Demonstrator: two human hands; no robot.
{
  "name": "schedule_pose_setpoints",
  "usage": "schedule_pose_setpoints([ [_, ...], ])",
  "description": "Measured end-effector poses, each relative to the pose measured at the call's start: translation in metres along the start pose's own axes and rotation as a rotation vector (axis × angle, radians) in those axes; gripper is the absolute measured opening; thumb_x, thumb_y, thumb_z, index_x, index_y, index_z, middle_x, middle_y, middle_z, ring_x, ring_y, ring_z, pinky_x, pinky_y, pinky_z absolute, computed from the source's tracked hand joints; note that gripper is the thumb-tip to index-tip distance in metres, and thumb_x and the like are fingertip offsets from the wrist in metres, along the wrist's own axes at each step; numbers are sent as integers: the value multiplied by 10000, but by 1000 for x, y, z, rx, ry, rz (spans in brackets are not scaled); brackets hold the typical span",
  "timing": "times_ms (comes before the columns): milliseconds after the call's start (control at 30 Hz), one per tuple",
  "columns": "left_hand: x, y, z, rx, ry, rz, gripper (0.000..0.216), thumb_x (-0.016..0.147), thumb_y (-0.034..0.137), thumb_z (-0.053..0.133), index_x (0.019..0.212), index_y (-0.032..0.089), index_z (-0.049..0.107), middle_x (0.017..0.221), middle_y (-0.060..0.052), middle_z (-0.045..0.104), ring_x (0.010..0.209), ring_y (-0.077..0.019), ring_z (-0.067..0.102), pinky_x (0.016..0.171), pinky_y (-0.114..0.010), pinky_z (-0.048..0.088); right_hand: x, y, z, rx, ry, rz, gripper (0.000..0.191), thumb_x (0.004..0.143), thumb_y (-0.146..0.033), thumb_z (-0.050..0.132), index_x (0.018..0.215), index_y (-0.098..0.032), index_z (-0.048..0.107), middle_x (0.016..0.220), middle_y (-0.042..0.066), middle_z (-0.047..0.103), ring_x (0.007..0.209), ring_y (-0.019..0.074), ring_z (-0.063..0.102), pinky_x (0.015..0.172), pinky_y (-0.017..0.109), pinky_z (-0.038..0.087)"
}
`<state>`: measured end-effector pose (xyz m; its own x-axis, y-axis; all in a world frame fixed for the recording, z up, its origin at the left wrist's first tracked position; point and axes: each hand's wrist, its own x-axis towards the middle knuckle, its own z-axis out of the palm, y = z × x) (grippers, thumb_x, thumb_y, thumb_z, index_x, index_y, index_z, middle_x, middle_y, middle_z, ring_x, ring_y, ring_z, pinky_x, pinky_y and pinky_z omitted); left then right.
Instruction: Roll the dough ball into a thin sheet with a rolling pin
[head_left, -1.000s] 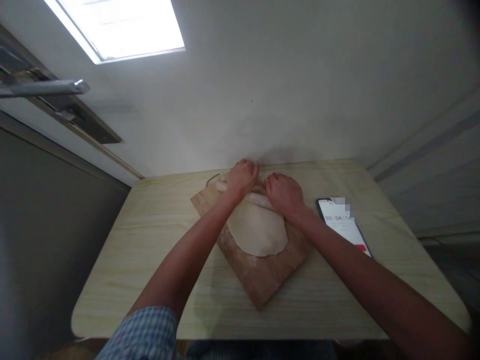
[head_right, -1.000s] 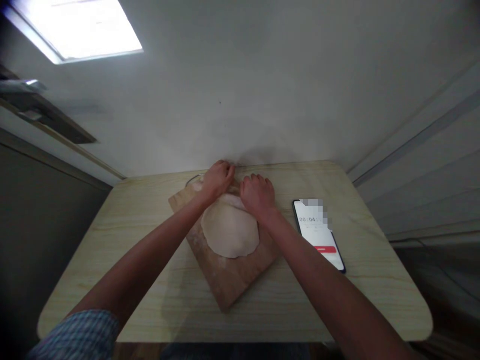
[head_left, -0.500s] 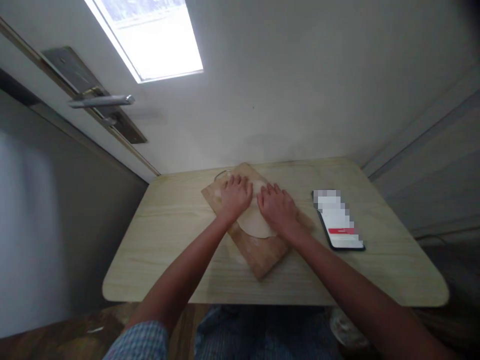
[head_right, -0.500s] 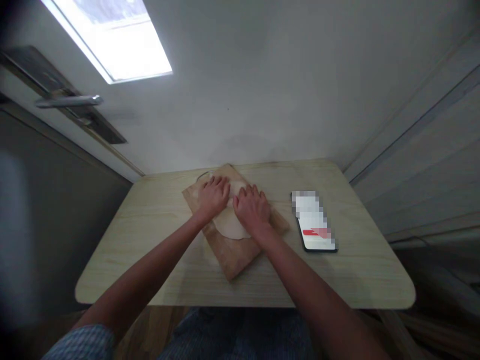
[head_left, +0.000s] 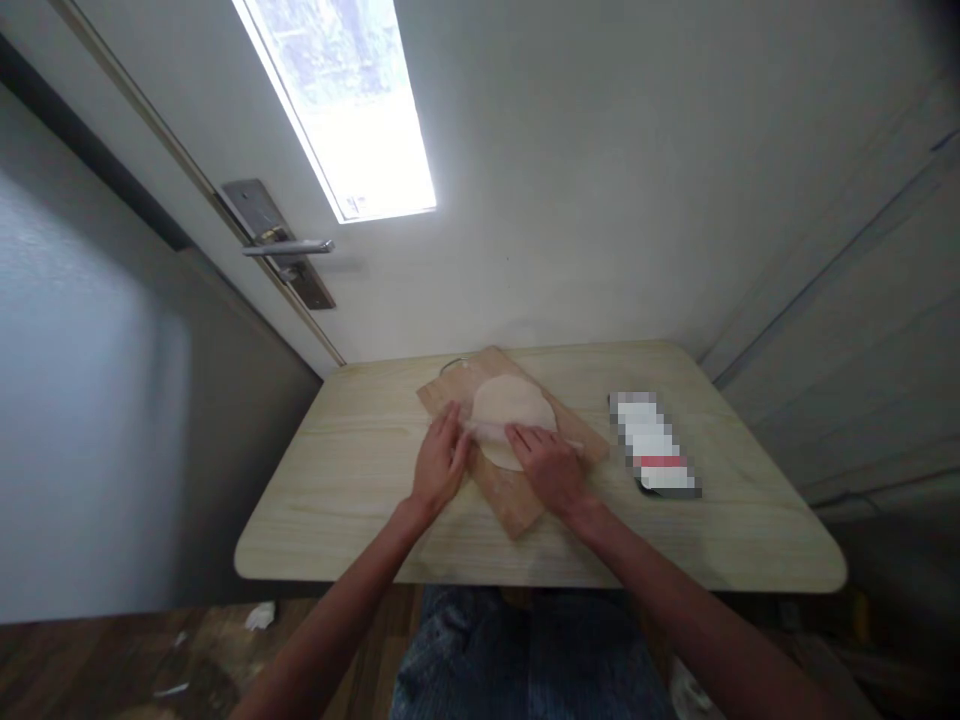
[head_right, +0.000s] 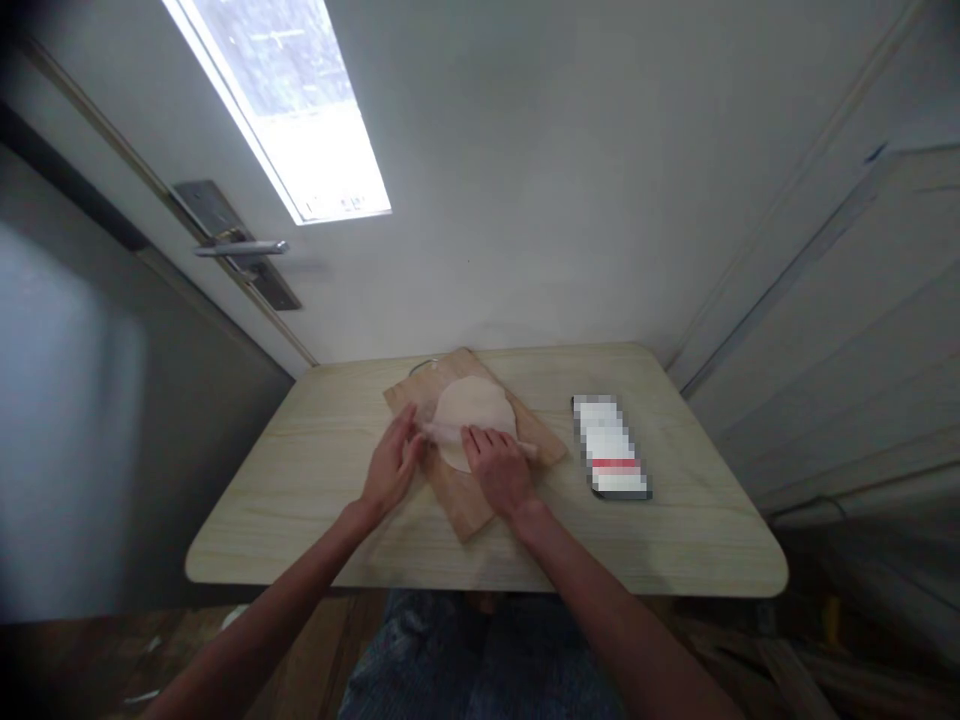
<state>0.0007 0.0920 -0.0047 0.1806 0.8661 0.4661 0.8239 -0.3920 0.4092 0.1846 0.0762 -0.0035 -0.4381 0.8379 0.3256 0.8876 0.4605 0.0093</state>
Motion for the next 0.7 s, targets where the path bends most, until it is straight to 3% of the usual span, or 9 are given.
schedule_pose_setpoints([
  [67,10,-8,-10,-77,193,-124,340,793,225,408,1113,126,465,1170,-132,497,1107,-206,440,915,-383,361,0,12,-5,3,-10,43,394,789,-81,368,1163,-133,482,1111,102,570,938,213,525,771,338,412],
  [133,25,-14,-14,-130,234,-325,268,740,182,443,990,126,520,1034,-112,557,982,-204,518,836,-367,417,-1,24,-7,62,25,192,383,799,-102,360,1161,-141,479,1091,106,575,942,213,523,750,327,420],
  [200,43,-17,-8,-198,32,-507,224,710,142,446,910,119,544,936,-89,587,865,-180,561,758,-319,449,-2,37,-8,179,78,374,354,817,-144,344,1142,-141,485,1050,105,587,929,201,530,728,303,430],
  [333,77,-10,19,-225,-153,-552,147,634,103,530,771,107,580,810,-74,617,779,-176,579,692,-269,444,-4,63,-5,388,120,568,328,814,-181,341,1087,-104,506,996,120,596,887,187,547,746,283,423],
  [500,98,-3,40,-247,-267,-653,70,614,116,582,683,114,567,692,-62,601,746,-181,577,606,-230,424,-7,80,-2,497,13,678,303,809,-190,349,1031,-103,534,924,110,622,823,181,565,696,268,418],
  [700,109,-11,39,-377,-416,-754,136,691,131,551,558,128,527,442,30,459,473,-93,497,446,-179,377,-9,79,-2,496,-6,685,271,802,-186,366,992,-127,550,912,91,624,816,165,566,673,240,406],
])
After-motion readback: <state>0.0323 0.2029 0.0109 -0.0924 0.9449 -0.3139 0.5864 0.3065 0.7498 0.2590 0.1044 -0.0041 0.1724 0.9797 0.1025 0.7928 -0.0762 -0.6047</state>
